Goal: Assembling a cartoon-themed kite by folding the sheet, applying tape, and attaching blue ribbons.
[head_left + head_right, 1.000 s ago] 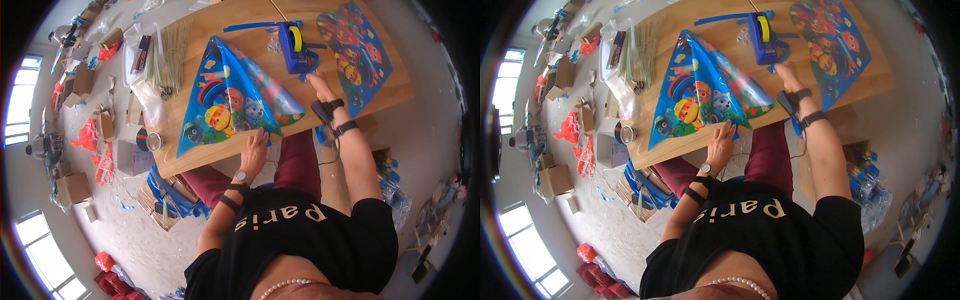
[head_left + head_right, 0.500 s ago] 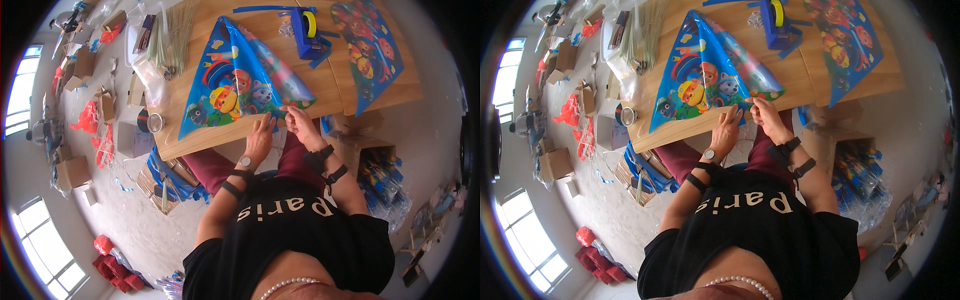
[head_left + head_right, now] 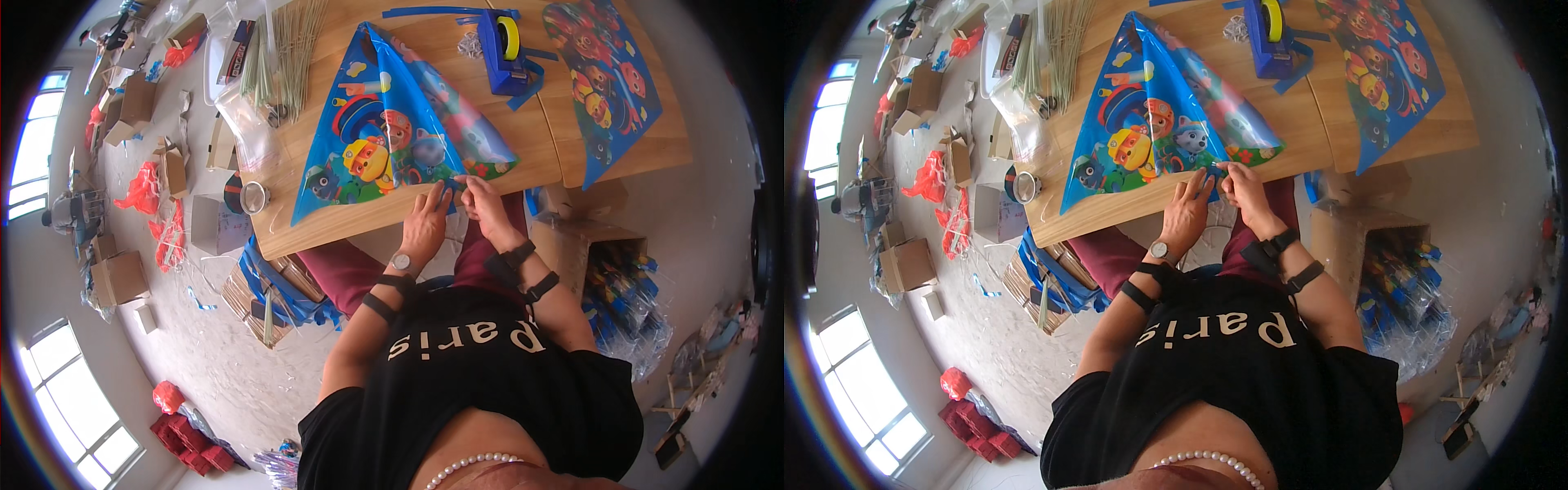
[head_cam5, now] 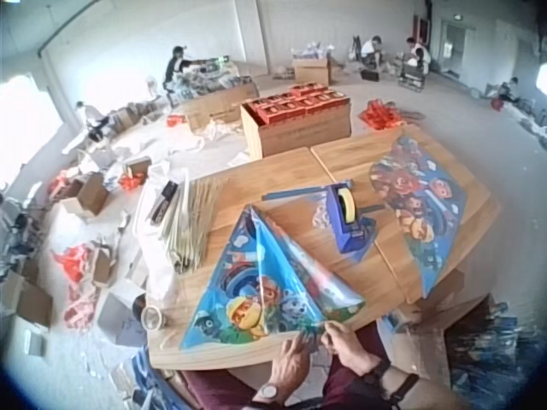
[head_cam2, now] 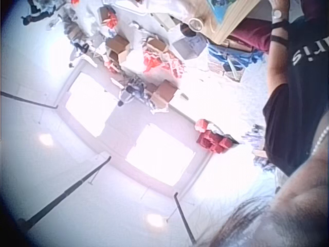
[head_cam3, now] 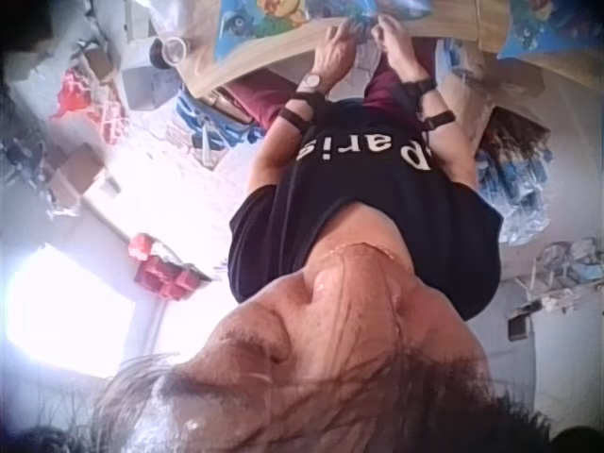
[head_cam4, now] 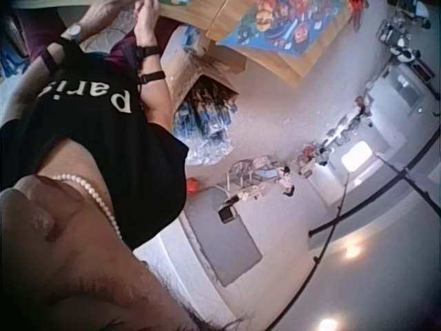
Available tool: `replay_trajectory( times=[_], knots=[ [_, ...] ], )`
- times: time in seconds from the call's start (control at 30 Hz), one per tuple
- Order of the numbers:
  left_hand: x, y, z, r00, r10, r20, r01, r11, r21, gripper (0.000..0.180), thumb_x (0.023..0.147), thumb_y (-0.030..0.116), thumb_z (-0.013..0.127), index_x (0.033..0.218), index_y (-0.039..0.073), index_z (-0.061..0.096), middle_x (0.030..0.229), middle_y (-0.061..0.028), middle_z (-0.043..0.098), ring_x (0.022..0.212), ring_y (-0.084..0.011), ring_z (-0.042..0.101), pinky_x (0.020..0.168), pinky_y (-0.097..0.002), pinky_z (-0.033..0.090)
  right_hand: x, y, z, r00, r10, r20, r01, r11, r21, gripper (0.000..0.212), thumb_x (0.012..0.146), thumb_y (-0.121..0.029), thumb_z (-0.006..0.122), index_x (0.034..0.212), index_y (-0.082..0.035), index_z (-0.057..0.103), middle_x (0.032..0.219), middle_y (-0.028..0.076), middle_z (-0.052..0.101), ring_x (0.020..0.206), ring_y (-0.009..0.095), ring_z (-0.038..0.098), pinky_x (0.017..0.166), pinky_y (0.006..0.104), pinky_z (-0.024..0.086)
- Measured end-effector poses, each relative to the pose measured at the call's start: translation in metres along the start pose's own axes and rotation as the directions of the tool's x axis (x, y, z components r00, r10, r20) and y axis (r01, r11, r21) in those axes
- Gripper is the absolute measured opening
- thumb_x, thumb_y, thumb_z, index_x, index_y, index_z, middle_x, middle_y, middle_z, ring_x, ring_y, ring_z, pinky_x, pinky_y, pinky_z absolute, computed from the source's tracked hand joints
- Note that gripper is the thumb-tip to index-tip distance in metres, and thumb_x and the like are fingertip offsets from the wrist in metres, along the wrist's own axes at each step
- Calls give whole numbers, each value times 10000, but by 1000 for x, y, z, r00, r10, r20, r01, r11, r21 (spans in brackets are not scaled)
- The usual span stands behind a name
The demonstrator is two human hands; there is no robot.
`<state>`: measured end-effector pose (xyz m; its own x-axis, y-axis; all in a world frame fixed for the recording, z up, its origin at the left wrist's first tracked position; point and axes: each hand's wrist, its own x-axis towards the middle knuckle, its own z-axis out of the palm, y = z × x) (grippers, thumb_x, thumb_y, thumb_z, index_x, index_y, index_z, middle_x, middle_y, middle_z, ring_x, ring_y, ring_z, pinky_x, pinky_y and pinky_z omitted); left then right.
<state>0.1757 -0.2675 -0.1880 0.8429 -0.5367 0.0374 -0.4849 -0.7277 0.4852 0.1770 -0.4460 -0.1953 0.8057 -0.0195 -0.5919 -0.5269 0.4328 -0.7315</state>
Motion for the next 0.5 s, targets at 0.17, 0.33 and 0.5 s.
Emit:
replay_trajectory(
  times=[0.17,0.33,0.5],
  knots=[
    [0,-1,1,1000,10,-13,-10,1000,-7,593,809,5,603,1398,63,563,1499,-119,483,1115,-336,569,880,-421,562,2,7,6,996,-83,-37,76,986,-148,304,1104,-284,448,1230,-76,631,648,-43,505,489,27,372,443,205,272],
    [1,-1,-1,999,37,-28,-36,999,8,596,810,4,601,1403,46,546,1504,-128,478,1110,-334,571,890,-421,556,7,19,5,963,-261,-58,228,915,-334,274,1104,-221,462,1177,-30,645,615,4,540,506,79,491,475,251,371],
    [2,-9,0,984,176,9,-176,983,57,586,803,11,601,1386,-5,544,1528,-105,462,1111,-279,568,951,-379,528,9,23,5,929,-366,-57,298,831,-469,265,1096,-214,480,1170,-21,647,616,20,549,529,96,533,513,276,421]
  ],
)
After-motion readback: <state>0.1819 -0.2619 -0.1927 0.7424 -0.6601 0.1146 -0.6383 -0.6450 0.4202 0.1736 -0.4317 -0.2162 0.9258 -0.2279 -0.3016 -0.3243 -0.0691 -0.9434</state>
